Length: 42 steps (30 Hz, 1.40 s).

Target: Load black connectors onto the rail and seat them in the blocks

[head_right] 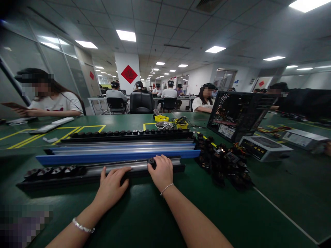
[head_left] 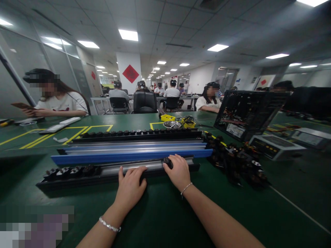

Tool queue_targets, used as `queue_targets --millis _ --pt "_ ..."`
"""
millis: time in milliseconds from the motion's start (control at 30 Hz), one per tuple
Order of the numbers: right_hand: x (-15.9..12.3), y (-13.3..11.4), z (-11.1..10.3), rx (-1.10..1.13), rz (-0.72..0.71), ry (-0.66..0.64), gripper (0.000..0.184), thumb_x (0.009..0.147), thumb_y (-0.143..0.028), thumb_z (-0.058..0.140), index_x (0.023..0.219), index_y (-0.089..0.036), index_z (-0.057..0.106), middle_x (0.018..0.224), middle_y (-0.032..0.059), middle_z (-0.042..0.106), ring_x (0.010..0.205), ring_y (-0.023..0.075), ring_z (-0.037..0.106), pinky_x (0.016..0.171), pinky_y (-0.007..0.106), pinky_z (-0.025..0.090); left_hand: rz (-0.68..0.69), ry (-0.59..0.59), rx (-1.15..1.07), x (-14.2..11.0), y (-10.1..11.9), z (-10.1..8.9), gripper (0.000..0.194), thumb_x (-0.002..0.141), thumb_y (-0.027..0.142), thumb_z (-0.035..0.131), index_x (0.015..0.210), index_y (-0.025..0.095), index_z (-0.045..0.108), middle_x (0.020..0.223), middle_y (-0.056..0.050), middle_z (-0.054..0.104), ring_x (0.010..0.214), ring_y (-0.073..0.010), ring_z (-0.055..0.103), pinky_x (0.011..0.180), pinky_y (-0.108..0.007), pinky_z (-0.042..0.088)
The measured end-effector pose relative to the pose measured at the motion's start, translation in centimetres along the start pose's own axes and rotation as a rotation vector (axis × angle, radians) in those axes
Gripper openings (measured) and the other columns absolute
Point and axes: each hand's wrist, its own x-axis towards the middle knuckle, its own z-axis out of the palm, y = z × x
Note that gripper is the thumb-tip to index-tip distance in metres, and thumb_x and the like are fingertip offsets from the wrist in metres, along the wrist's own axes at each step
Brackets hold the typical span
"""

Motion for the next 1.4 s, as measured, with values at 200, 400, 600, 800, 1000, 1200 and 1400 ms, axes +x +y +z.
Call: queue_targets --millis 200,400,600,800,1000,1200,1400 --pt "0.0 0.1 -0.1 0.023 0.021 0.048 0.027 0.076 -0.035 0.056 0.095 -0.018 0.065 0.106 0.0061 0.065 0.112 0.0237 0.049 0.099 0.038 0.029 0.000 0.007 0.000 -0.1 -0.1 0.1 0.036 0.078 0.022 0.046 0.112 0.029 0.054 0.108 0.000 0.066 0.106 -0.0203 0.054 0.107 -0.057 0.001" --pt "-0.1 0.2 -0.3 0.023 0.047 0.067 0.025 0.076 -0.034 0.056 0.092 -0.017 0.064 0.106 0.0068 0.065 0.111 0.0240 0.049 0.099 0.036 0.030 -0.004 0.002 -0.005 0.0 -0.1 0.1 0.036 0.078 0.023 0.046 0.113 0.029 0.054 0.108 -0.001 0.065 0.106 -0.0210 0.053 0.107 -0.058 0.001" --pt "0.0 0.5 -0.5 -0.005 0.066 0.055 0.026 0.077 -0.034 0.053 0.093 -0.016 0.063 0.106 0.0077 0.064 0.111 0.0240 0.049 0.099 0.037 0.029 -0.008 -0.008 -0.010 -0.1 0.0 0.0 0.036 0.078 0.022 0.046 0.112 0.029 0.054 0.108 0.000 0.066 0.106 -0.0203 0.053 0.107 -0.057 0.000" --pt "0.0 0.7 -0.7 -0.041 0.079 0.069 0.025 0.077 -0.033 0.053 0.092 -0.016 0.062 0.107 0.0077 0.064 0.111 0.0235 0.049 0.099 0.037 0.028 -0.002 -0.004 -0.003 -0.1 -0.2 0.1 0.036 0.078 0.022 0.046 0.113 0.029 0.054 0.108 -0.001 0.065 0.107 -0.0206 0.053 0.107 -0.058 0.000" --pt "0.1 1.2 -0.9 -0.078 0.103 0.091 0.024 0.075 -0.033 0.051 0.090 -0.017 0.061 0.102 0.0086 0.065 0.109 0.0237 0.049 0.097 0.037 0.028 -0.004 -0.010 -0.002 0.0 -0.2 0.1 0.036 0.078 0.023 0.046 0.112 0.029 0.055 0.109 -0.001 0.065 0.106 -0.0211 0.054 0.107 -0.058 0.001" --pt "0.3 1.8 -1.1 -0.108 0.140 0.110 0.022 0.073 -0.031 0.051 0.087 -0.017 0.060 0.101 0.0095 0.064 0.109 0.0247 0.048 0.098 0.040 0.026 -0.001 -0.006 0.001 0.0 -0.1 0.0 0.036 0.078 0.022 0.046 0.112 0.029 0.054 0.108 -0.001 0.066 0.106 -0.0202 0.054 0.108 -0.057 0.001" --pt "0.4 2.3 -1.7 -0.127 0.215 0.099 0.023 0.072 -0.030 0.050 0.090 -0.017 0.058 0.103 0.0102 0.063 0.113 0.0259 0.045 0.101 0.047 0.020 0.006 -0.007 -0.006 0.0 -0.4 0.3 0.037 0.078 0.022 0.046 0.113 0.029 0.054 0.109 -0.001 0.065 0.107 -0.0202 0.054 0.107 -0.058 0.001"
